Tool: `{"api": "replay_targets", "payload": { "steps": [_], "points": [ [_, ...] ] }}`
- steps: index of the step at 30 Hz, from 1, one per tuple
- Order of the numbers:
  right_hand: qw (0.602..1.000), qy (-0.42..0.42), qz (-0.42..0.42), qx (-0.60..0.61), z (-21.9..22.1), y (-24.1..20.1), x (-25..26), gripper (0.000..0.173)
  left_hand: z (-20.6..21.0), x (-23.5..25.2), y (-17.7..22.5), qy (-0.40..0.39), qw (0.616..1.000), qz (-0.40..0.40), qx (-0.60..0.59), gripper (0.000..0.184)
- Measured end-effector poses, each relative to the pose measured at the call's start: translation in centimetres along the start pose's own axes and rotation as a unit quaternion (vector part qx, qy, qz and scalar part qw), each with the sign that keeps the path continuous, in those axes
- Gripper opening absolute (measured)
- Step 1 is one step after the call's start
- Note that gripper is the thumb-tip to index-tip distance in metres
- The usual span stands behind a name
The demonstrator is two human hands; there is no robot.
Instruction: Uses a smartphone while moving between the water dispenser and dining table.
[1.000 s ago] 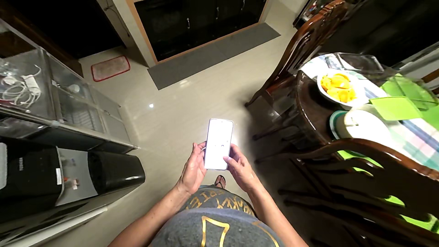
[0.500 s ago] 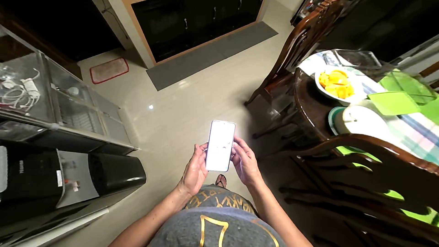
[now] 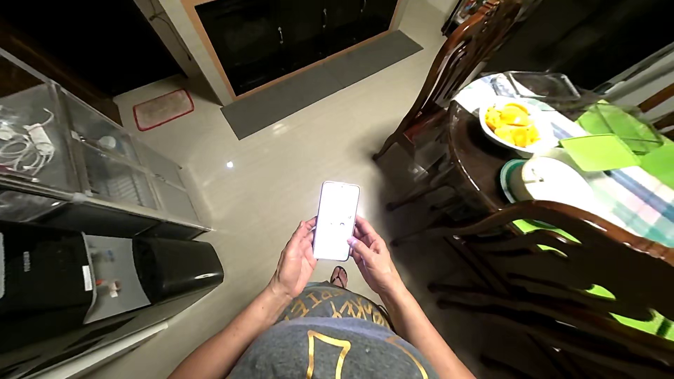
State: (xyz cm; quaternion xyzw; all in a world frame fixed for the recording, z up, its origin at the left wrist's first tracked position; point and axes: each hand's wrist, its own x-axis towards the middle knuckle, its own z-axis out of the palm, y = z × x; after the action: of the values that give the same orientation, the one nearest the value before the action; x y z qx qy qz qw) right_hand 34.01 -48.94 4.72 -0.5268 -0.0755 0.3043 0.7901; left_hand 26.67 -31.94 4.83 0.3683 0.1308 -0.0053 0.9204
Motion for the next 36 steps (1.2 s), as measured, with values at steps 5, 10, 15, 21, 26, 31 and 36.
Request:
{"api": "replay_targets", "payload": {
  "steps": [5,10,15,21,26,31,36],
  "points": [
    [0.998,-0.040,0.031,0.025,0.0,0.0,-0.3,0.080,-0.1,0.0,0.0,-0.005,1.000,0.010,0.000,0.053],
    [0.993,-0.073,0.042,0.083,0.4,0.3,-0.4,0.102,0.0,-0.2,0.1,-0.002,1.000,0.015,-0.019,0.047],
    [0.992,-0.088,0.024,0.087,0.4,0.4,-0.3,0.101,-0.1,-0.3,0.2,-0.006,1.000,0.018,-0.019,0.049],
    [0.997,-0.071,0.004,0.011,0.4,1.1,-0.3,0.088,-0.2,-0.4,0.2,-0.007,1.000,0.023,-0.001,0.064],
    [0.997,-0.074,-0.018,-0.024,0.6,1.0,-0.5,0.086,-0.2,-0.5,0.4,-0.028,0.999,0.028,0.018,0.071],
    [0.997,-0.067,-0.028,-0.035,0.6,1.0,-0.6,0.084,-0.1,-0.7,0.4,-0.036,0.998,0.033,0.029,0.071],
    [0.996,-0.071,-0.031,-0.040,0.6,1.1,-0.7,0.085,-0.1,-0.9,0.3,-0.036,0.998,0.036,0.031,0.068]
  ]
}}
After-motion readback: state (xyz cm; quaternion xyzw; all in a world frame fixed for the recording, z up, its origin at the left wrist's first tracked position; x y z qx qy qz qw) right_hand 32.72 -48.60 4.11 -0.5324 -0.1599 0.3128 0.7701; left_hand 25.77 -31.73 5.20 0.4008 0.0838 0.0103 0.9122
